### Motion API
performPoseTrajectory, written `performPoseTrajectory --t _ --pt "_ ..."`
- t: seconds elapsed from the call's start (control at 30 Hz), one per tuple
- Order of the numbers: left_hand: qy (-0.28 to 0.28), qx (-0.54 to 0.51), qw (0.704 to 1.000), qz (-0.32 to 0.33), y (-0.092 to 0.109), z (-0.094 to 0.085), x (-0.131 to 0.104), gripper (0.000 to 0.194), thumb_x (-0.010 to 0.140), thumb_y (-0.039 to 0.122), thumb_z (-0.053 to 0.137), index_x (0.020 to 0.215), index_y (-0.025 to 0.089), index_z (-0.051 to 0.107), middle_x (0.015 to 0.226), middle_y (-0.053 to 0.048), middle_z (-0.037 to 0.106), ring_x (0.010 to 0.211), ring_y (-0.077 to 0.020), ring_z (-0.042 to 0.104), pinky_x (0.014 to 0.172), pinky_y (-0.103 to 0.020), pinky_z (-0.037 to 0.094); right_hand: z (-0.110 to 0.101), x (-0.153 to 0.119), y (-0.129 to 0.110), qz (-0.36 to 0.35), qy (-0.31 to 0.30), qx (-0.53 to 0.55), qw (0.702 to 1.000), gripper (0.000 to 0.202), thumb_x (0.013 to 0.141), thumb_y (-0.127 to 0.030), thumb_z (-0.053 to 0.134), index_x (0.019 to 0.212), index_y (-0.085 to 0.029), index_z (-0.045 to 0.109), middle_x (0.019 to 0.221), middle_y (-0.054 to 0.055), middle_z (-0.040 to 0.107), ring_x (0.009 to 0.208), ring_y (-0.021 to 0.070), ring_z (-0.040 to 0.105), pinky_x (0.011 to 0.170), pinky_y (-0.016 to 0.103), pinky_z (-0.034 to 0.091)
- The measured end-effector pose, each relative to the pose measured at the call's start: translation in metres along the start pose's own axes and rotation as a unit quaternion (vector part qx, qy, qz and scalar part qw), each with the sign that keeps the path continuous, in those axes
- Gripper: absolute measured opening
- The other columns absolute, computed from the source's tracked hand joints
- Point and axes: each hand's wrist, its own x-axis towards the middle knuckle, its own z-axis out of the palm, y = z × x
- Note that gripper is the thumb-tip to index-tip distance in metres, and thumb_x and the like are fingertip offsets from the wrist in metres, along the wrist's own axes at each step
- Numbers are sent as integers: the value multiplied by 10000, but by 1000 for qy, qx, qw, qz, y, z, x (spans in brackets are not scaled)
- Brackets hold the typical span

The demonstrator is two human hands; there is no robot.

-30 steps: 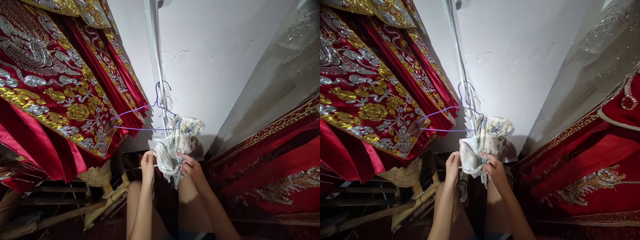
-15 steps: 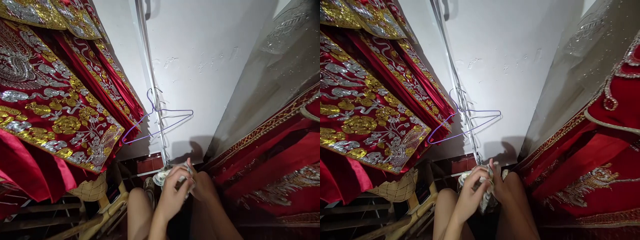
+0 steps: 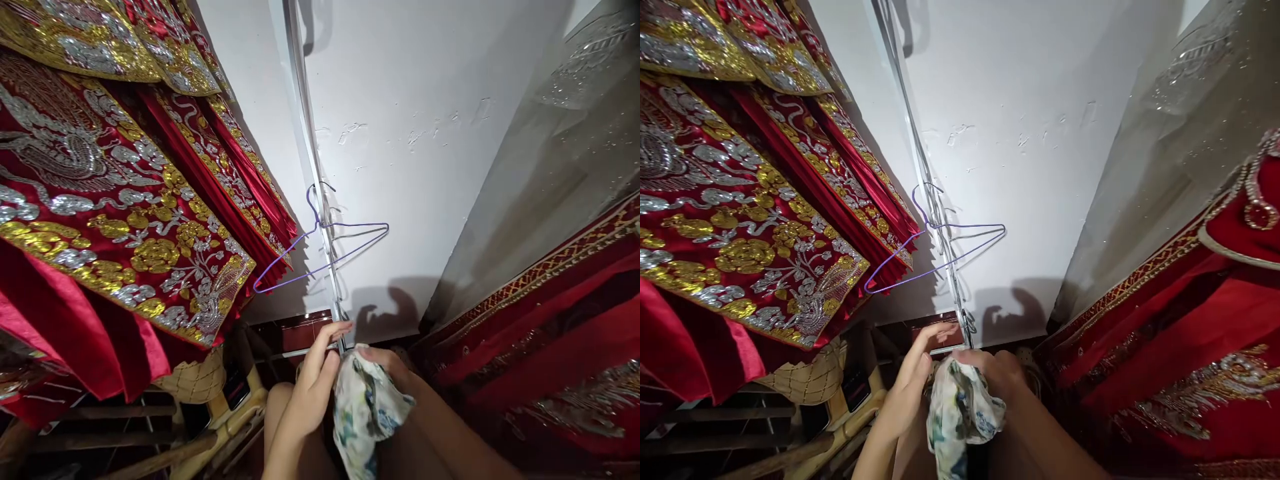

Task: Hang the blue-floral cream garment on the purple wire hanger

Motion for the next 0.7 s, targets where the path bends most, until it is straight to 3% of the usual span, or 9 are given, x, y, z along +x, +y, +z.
performPoseTrajectory --t 0.07,0.13,0.2,0.27,0.37,0.5,0.6,0.7 --pt "-63 5 998 -22 -12 -7 -3 629 1023 607 234 1361 220 597 1307 -147 639 1247 -274 579 1100 -412 421 9 -3 -20 152 -139 23 978 367 638 -500 803 636 -140 735 581 69 691 477 163 614 476 250 493" --pt "-80 54 995 -33 -23 -14 -11 661 1012 634 220 1151 213 710 1068 -121 719 1023 -246 662 941 -360 518 12 -3 -42 231 -257 -21 938 293 562 -379 881 673 -138 756 603 50 708 455 143 601 427 218 449" --pt "-83 112 990 -28 -30 -21 -20 610 1007 625 299 919 212 739 856 -77 719 810 -217 659 761 -307 541 13 -1 -67 225 -345 -112 904 272 567 -341 892 692 -136 764 618 44 714 453 148 599 413 224 435" --pt "-120 155 980 -22 -31 -33 -26 518 995 581 412 823 210 730 794 -53 713 753 -209 644 721 -289 529 11 3 -93 162 -367 -212 891 216 652 -333 844 693 -138 762 621 28 703 473 141 586 443 230 433" --pt "-159 237 957 -48 -28 -59 -26 344 938 479 587 788 211 741 832 -48 746 836 -234 676 939 -354 507 7 10 -127 39 -330 -348 877 160 794 -281 721 714 -145 751 620 -7 672 528 114 558 501 211 404" --pt "-121 362 919 -103 -28 -99 -26 262 872 442 668 996 242 784 1164 -93 752 1149 -305 646 1151 -480 368 -3 31 -155 -91 -246 -446 856 201 869 -245 616 978 -185 774 902 25 751 740 153 646 655 234 481" --pt "-87 410 901 -113 -27 -119 -27 362 901 502 607 1070 237 788 1426 -114 617 1347 -333 530 1163 -500 367 -17 63 -155 -159 -113 -461 866 439 847 -276 632 1282 -236 669 1240 67 702 966 214 679 855 300 523" --pt "-49 446 887 -109 -17 -125 -25 441 980 498 459 1059 224 796 1470 -94 579 1387 -308 497 1172 -489 361 -35 102 -138 -210 1 -456 865 649 826 -309 631 1455 -215 500 1479 117 544 1248 281 577 1058 376 438"
